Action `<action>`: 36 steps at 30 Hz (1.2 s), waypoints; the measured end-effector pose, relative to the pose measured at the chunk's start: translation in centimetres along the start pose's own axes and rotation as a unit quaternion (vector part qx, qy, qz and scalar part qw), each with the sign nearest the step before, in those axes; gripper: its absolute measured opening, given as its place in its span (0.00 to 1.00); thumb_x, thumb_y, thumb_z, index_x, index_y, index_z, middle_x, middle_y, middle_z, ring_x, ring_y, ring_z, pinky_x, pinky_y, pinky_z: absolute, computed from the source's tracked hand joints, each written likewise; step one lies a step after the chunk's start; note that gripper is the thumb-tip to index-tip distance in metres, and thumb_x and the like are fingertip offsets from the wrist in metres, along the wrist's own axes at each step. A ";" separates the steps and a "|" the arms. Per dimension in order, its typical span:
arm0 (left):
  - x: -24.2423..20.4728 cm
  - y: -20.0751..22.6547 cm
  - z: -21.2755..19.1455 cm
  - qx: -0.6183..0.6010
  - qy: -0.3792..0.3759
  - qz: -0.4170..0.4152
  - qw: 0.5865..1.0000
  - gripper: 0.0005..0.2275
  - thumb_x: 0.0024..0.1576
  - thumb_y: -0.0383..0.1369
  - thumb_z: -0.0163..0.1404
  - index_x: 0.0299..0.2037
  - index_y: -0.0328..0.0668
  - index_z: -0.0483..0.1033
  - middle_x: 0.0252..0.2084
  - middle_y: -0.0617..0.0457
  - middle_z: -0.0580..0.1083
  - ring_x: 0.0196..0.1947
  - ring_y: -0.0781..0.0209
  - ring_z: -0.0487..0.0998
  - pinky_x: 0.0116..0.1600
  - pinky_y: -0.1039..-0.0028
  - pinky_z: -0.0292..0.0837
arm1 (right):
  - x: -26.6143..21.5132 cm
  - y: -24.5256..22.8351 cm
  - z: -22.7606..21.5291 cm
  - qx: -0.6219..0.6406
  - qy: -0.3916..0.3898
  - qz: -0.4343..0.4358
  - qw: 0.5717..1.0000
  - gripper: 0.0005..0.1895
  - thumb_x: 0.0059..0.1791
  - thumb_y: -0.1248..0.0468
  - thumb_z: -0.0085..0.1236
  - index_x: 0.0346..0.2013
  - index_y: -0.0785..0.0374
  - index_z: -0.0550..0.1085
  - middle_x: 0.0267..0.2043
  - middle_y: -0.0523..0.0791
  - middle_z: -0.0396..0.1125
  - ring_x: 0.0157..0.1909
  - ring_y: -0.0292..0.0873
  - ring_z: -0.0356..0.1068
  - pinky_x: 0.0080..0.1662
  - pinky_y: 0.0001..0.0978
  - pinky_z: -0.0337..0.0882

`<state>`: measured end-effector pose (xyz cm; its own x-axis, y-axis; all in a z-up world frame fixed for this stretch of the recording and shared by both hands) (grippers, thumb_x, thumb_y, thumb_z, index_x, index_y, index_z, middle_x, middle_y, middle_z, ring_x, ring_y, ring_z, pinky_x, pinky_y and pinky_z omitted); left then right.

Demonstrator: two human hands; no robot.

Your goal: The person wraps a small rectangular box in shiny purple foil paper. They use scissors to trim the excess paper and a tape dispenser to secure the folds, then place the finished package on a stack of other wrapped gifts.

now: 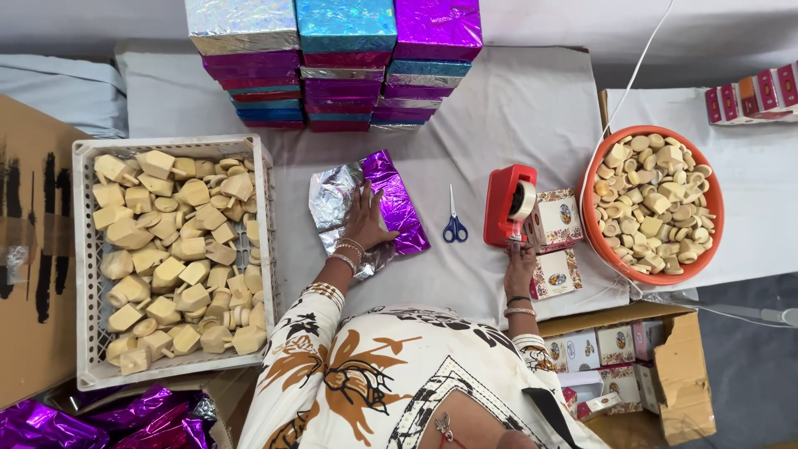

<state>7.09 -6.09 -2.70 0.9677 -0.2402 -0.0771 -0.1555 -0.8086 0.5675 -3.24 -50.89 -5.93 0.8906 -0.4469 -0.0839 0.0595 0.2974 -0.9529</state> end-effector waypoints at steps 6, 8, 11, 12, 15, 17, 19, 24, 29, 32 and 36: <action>0.0 -0.1 0.2 0.008 0.005 0.006 1.000 0.57 0.35 0.57 0.68 0.73 0.41 0.48 0.77 0.40 0.40 0.77 0.31 0.35 0.75 0.43 0.48 | -0.3 -0.9 0.4 -0.070 0.005 -0.058 0.996 0.07 0.57 0.64 0.56 0.45 0.60 0.67 0.42 0.41 0.68 0.43 0.34 0.68 0.51 0.28 0.74; 0.0 -0.1 0.2 0.008 0.009 0.010 1.000 0.58 0.35 0.58 0.68 0.73 0.40 0.48 0.77 0.40 0.39 0.76 0.31 0.34 0.75 0.43 0.47 | -0.9 0.2 0.1 -0.243 -0.019 -0.097 0.965 0.05 0.58 0.65 0.55 0.44 0.62 0.68 0.40 0.44 0.68 0.41 0.36 0.67 0.47 0.30 0.70; 0.3 -0.2 0.3 -0.001 -0.005 0.003 1.000 0.58 0.36 0.58 0.67 0.74 0.41 0.47 0.77 0.40 0.37 0.76 0.30 0.33 0.75 0.43 0.47 | -5.0 1.0 2.7 -0.424 -0.047 -0.124 0.896 0.05 0.56 0.67 0.56 0.42 0.65 0.69 0.35 0.44 0.68 0.37 0.37 0.67 0.43 0.30 0.69; 0.8 -0.5 0.4 -0.012 -0.021 -0.009 1.000 0.58 0.37 0.58 0.67 0.75 0.43 0.45 0.78 0.41 0.36 0.77 0.30 0.32 0.74 0.43 0.46 | -6.2 1.3 4.1 -0.438 -0.055 -0.116 0.890 0.06 0.53 0.67 0.56 0.41 0.66 0.70 0.32 0.43 0.70 0.35 0.37 0.69 0.42 0.28 0.71; -0.2 -0.8 2.0 -0.019 -0.039 -0.007 0.999 0.59 0.37 0.57 0.67 0.76 0.43 0.42 0.78 0.40 0.34 0.76 0.27 0.30 0.74 0.42 0.45 | -7.0 1.4 8.7 -0.367 -0.063 -0.072 0.925 0.06 0.52 0.69 0.58 0.42 0.67 0.72 0.35 0.44 0.69 0.38 0.37 0.67 0.44 0.29 0.70; -0.2 -0.7 1.6 -0.022 -0.034 -0.011 0.999 0.59 0.37 0.57 0.67 0.75 0.45 0.43 0.78 0.40 0.35 0.76 0.28 0.32 0.74 0.43 0.46 | -7.9 0.1 13.7 -0.345 -0.104 -0.061 0.931 0.06 0.52 0.69 0.59 0.42 0.67 0.73 0.37 0.44 0.70 0.40 0.37 0.68 0.45 0.28 0.71; 0.2 -0.8 1.0 -0.027 -0.024 -0.014 0.999 0.59 0.36 0.56 0.68 0.75 0.46 0.44 0.78 0.41 0.36 0.76 0.28 0.33 0.75 0.44 0.47 | -7.2 0.0 18.2 -0.321 -0.148 -0.054 0.934 0.06 0.51 0.70 0.59 0.42 0.68 0.73 0.39 0.44 0.70 0.41 0.36 0.70 0.45 0.28 0.72; -0.1 -0.5 0.6 -0.022 -0.007 -0.008 1.000 0.57 0.36 0.56 0.68 0.74 0.44 0.46 0.78 0.41 0.39 0.76 0.27 0.37 0.73 0.43 0.49 | -6.0 1.0 28.4 -0.352 -0.280 -0.149 0.881 0.08 0.47 0.69 0.65 0.38 0.69 0.77 0.43 0.47 0.66 0.43 0.38 0.69 0.43 0.30 0.72; -0.2 0.1 -0.4 -0.036 0.055 0.035 0.997 0.57 0.34 0.55 0.69 0.73 0.43 0.50 0.76 0.39 0.41 0.75 0.26 0.40 0.75 0.44 0.46 | -4.1 10.2 29.1 -0.271 -0.294 0.100 0.911 0.04 0.51 0.68 0.60 0.37 0.69 0.76 0.32 0.43 0.70 0.35 0.33 0.66 0.39 0.27 0.69; -0.2 0.1 -0.5 -0.030 0.054 0.033 0.998 0.56 0.34 0.53 0.70 0.72 0.42 0.51 0.77 0.38 0.41 0.75 0.26 0.40 0.75 0.44 0.46 | -4.2 10.2 30.2 -0.330 -0.308 0.074 0.889 0.05 0.50 0.68 0.60 0.36 0.68 0.76 0.30 0.43 0.71 0.32 0.33 0.68 0.37 0.27 0.70; 0.0 0.1 -0.2 -0.025 0.048 0.041 0.998 0.56 0.34 0.53 0.70 0.72 0.40 0.52 0.76 0.36 0.41 0.74 0.26 0.40 0.75 0.43 0.44 | -3.8 11.3 29.9 -0.351 -0.307 0.062 0.882 0.06 0.47 0.68 0.62 0.35 0.69 0.77 0.30 0.45 0.73 0.32 0.33 0.70 0.36 0.29 0.72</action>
<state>7.16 -6.06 -2.44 0.9672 -0.2495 0.0482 -0.2264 -0.7596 0.6098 7.53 -20.59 -7.63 0.9596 0.1583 -0.2326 -0.1581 -0.3807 -0.9111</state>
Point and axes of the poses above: each hand's wrist, its own x-axis towards the middle knuckle, its own z-axis out of the palm, y = z × x, the point moved 9 cm from there along x, towards the middle knuckle
